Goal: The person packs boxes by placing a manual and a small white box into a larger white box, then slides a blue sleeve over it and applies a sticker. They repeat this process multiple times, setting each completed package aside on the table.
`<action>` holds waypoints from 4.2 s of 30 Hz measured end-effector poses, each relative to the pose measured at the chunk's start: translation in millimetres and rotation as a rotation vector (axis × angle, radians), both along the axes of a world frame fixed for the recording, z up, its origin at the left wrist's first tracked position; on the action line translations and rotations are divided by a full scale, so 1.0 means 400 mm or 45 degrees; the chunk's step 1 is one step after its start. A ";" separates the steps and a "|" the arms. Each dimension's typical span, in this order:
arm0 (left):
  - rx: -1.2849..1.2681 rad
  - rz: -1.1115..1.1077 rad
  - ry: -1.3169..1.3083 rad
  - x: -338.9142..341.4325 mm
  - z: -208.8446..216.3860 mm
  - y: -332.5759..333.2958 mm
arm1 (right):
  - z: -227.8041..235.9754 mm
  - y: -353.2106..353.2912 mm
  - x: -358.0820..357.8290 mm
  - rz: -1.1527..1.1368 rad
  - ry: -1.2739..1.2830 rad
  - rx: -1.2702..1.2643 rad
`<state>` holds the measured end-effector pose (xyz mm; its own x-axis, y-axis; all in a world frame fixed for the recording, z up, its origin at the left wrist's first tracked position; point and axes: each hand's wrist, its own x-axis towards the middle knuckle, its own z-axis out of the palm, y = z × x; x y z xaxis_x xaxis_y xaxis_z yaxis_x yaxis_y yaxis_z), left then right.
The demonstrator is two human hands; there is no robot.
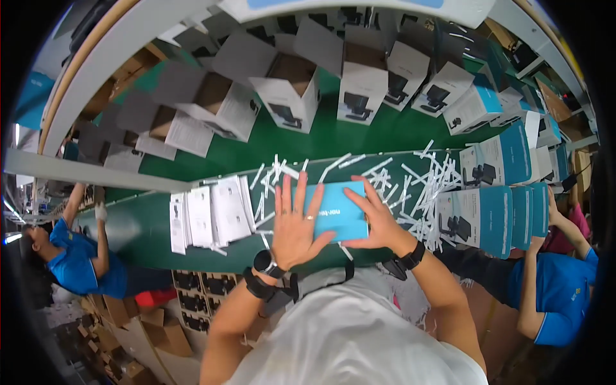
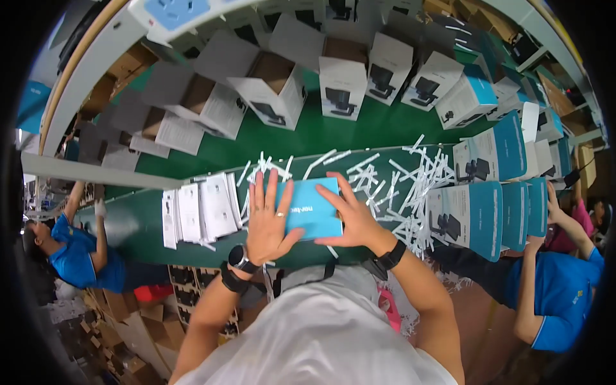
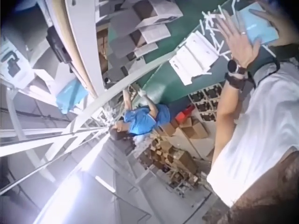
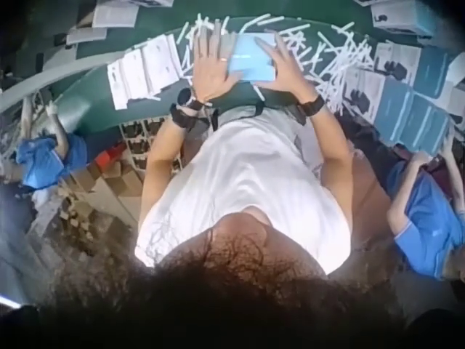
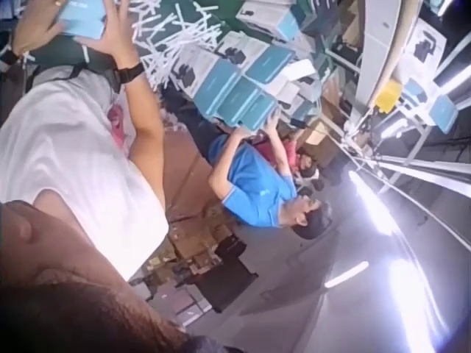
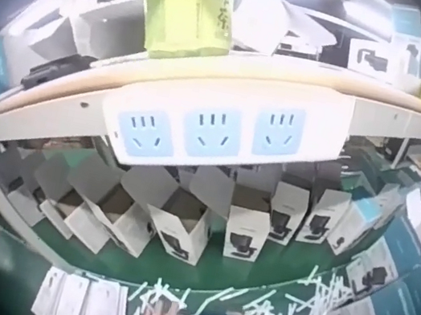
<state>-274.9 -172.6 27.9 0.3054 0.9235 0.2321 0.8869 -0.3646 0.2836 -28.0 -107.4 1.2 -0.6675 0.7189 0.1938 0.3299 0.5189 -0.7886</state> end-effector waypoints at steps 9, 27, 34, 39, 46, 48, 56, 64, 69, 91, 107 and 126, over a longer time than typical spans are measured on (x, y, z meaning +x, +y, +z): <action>-0.144 -0.202 -0.079 -0.032 0.075 0.029 | -0.010 0.013 -0.007 -0.022 -0.004 0.051; 0.413 -0.408 0.011 0.249 0.239 0.665 | 0.061 -0.127 0.250 -0.737 0.294 0.056; 0.376 -0.294 0.385 0.572 0.212 1.047 | 0.012 -0.272 0.304 -1.075 0.136 0.117; 0.228 -0.544 0.253 0.603 0.122 0.980 | -0.045 -0.349 0.286 -1.264 0.133 0.155; -0.007 -0.659 0.729 0.264 0.238 0.356 | -0.040 -0.388 0.322 -1.668 0.192 -0.014; -0.125 -0.701 0.677 0.135 0.233 0.238 | -0.031 -0.358 0.304 -1.647 0.213 -0.029; 0.199 -0.362 0.292 -0.035 0.135 0.002 | 0.000 0.144 0.192 -1.816 0.076 0.486; 0.428 0.222 -0.823 0.120 0.044 -0.037 | -0.148 0.663 0.373 -1.849 0.141 0.501; 0.119 1.403 0.074 -0.266 -0.251 -0.017 | -0.139 0.620 0.460 -1.361 0.195 0.444; 0.679 0.198 -0.250 0.112 0.147 -0.147 | 0.034 -0.174 0.231 -0.736 0.482 -0.524; 0.239 0.409 -0.622 0.205 0.008 -0.042 | 0.177 -0.122 0.182 -0.160 -0.087 0.003; 0.096 -0.223 -0.104 0.236 0.000 -0.057 | 0.104 -0.023 0.175 -0.727 -0.148 0.238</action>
<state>-180.5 -195.4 27.9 0.4371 0.8371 0.3289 0.7833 -0.5340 0.3182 41.9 -116.6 43.0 -0.2110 0.9303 0.3001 0.6752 0.3607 -0.6434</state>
